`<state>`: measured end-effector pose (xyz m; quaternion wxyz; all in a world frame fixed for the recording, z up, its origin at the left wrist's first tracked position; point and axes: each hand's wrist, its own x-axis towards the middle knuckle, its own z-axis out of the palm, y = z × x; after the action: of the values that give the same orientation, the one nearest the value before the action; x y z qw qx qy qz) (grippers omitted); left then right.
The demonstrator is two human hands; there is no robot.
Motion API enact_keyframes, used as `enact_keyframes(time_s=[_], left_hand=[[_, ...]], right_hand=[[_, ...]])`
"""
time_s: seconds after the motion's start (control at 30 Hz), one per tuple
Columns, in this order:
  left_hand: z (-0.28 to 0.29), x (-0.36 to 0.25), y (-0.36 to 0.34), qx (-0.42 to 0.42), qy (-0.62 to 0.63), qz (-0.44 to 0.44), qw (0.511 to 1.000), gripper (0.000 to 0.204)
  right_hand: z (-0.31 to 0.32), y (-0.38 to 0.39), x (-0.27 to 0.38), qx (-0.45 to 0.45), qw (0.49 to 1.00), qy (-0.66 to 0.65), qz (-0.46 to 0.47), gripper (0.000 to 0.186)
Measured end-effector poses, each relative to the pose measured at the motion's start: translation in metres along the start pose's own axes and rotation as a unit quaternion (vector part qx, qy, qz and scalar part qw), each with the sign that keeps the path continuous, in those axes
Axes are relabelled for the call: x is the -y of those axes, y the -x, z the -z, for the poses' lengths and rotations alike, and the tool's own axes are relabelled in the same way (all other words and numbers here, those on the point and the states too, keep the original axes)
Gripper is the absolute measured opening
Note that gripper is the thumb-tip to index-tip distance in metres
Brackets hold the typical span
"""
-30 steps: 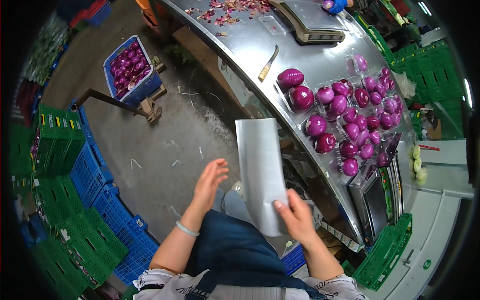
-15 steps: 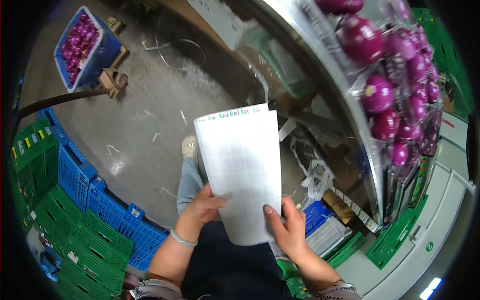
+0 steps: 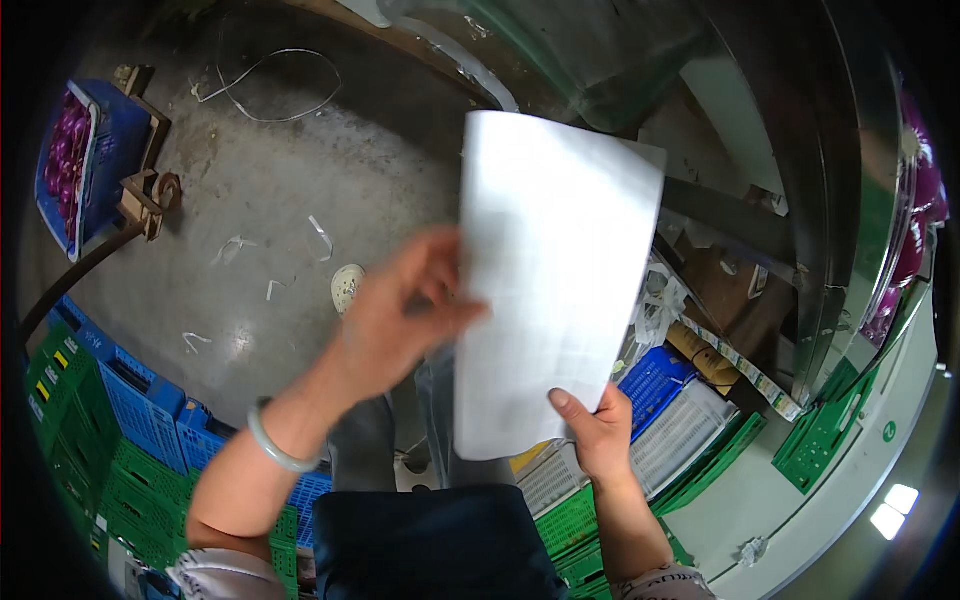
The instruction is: Peeling, trimming, wrapping in plastic, and labeling red onions in a food processing facility.
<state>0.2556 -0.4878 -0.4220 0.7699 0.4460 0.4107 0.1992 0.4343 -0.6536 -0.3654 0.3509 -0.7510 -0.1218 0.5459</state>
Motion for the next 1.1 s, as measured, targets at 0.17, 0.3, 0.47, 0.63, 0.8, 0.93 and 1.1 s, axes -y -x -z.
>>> enact_keyframes(time_s=[0.17, 0.3, 0.47, 0.63, 0.8, 0.93, 1.1], left_hand=[[0.038, -0.036, -0.096, -0.201, -0.597, -0.439, 0.641, 0.045], [0.059, -0.058, -0.16, -0.16, -0.711, -0.459, 0.509, 0.047], [0.011, -0.107, -0.204, -0.199, -0.556, -0.234, 0.773, 0.034], [0.06, -0.086, -0.218, -0.169, -0.772, -0.346, 0.506, 0.038], [0.064, -0.108, -0.203, -0.131, -0.76, -0.311, 0.555, 0.038], [0.052, -0.095, -0.202, -0.099, -0.703, -0.335, 0.62, 0.036], [-0.003, -0.082, -0.195, 0.058, -0.504, -0.326, 0.798, 0.033]], right_hand=[[0.025, 0.014, -0.03, -0.084, 0.993, 0.081, 0.02, 0.02], [0.02, 0.035, -0.038, -0.041, 0.997, 0.068, -0.016, 0.02], [0.011, 0.039, -0.044, -0.038, 0.998, 0.03, -0.042, 0.017], [0.009, 0.026, -0.044, -0.005, 0.997, 0.059, -0.05, 0.016], [0.003, 0.002, -0.033, 0.018, 1.0, -0.013, -0.013, 0.016], [-0.002, -0.038, -0.011, 0.056, 0.982, -0.178, -0.019, 0.022], [-0.015, -0.073, 0.009, 0.05, 0.964, -0.259, -0.01, 0.027]])
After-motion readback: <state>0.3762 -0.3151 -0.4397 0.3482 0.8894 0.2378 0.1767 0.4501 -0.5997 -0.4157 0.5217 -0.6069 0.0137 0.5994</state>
